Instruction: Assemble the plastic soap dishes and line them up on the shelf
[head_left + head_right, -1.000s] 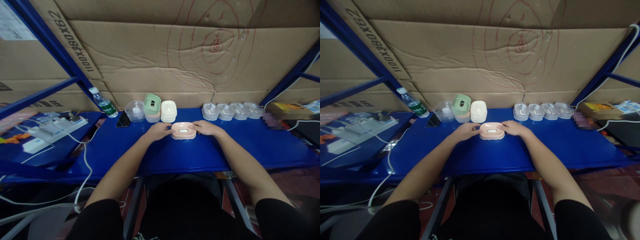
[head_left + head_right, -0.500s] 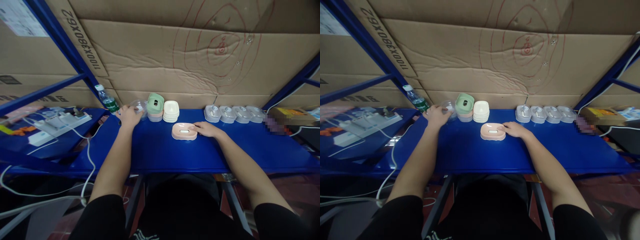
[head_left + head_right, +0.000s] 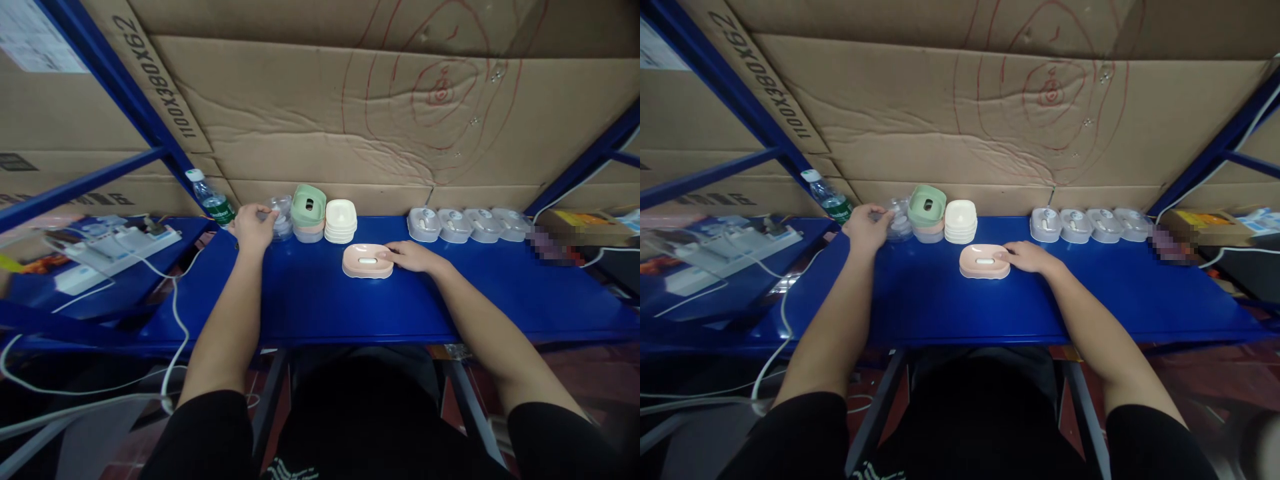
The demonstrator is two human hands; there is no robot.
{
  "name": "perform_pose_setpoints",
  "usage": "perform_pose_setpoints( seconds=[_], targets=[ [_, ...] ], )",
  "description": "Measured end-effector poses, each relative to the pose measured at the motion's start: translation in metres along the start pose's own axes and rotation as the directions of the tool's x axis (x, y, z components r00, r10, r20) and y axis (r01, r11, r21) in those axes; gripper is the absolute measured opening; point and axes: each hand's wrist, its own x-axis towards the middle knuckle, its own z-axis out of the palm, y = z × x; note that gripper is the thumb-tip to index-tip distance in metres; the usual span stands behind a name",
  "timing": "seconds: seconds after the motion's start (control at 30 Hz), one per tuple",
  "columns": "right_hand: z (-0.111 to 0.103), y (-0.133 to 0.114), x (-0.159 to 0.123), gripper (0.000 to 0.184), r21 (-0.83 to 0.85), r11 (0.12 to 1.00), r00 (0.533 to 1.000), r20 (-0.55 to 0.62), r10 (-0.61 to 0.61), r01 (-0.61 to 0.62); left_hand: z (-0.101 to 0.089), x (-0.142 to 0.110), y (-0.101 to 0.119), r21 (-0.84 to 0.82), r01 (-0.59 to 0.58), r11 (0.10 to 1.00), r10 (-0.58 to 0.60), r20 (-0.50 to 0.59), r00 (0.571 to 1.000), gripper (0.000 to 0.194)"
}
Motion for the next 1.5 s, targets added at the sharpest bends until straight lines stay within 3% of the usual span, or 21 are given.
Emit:
perform_pose_setpoints(
  seconds=[0.37, 0.63, 0.77, 1.0, 1.1, 1.17, 1.23, 1.3, 1.4, 1.5],
  targets=[
    [0.000, 0.000, 0.000, 0.067, -0.015, 1.000, 1.000, 0.003, 0.001, -0.001, 0.002, 0.000, -0.003, 0.030, -0.014, 0.999, 0.014, -0.013, 1.000, 0.022],
    [0.000, 0.001, 0.001, 0.067, -0.023, 1.000, 1.000, 0.007, 0.012, -0.012, 0.004, -0.002, -0.006, 0.092, -0.031, 0.995, 0.024, 0.073, 0.997, 0.028],
    [0.001, 0.001, 0.001, 0.067, -0.018, 1.000, 1.000, 0.003, 0.003, -0.003, 0.004, 0.000, -0.009, 0.050, 0.007, 0.999, -0.007, 0.013, 1.000, 0.034],
    [0.002, 0.004, 0.002, 0.067, -0.015, 1.000, 1.000, 0.003, -0.001, 0.001, 0.002, 0.003, -0.008, -0.102, 0.050, 0.994, -0.063, -0.124, 0.990, 0.027],
    [0.001, 0.003, 0.002, 0.067, -0.015, 1.000, 1.000, 0.001, 0.000, 0.000, 0.000, 0.004, -0.005, -0.250, -0.058, 0.967, -0.021, -0.303, 0.953, 0.023],
    [0.000, 0.001, 0.001, 0.066, -0.012, 1.000, 1.000, -0.021, -0.008, 0.008, -0.001, 0.003, 0.000, -0.402, -0.183, 0.897, 0.007, -0.401, 0.916, 0.026],
    [-0.002, -0.001, 0.000, 0.065, -0.015, 1.000, 0.996, -0.091, -0.013, 0.011, 0.000, -0.001, 0.009, -0.536, -0.263, 0.802, 0.015, -0.422, 0.907, 0.034],
    [-0.005, -0.004, -0.002, 0.064, 0.001, 1.000, 0.979, -0.205, -0.009, 0.010, 0.003, -0.011, 0.023, -0.613, -0.249, 0.750, 0.008, -0.368, 0.930, 0.042],
    [-0.010, -0.009, -0.006, 0.064, 0.132, 0.988, 0.932, -0.362, -0.022, 0.075, 0.011, -0.038, 0.049, -0.670, -0.140, 0.729, 0.008, -0.197, 0.980, 0.052],
    [-0.011, -0.016, -0.010, 0.068, 0.293, 0.931, 0.896, -0.438, -0.073, 0.219, 0.021, -0.074, 0.073, -0.788, -0.070, 0.612, 0.155, 0.033, 0.987, 0.053]
  ],
)
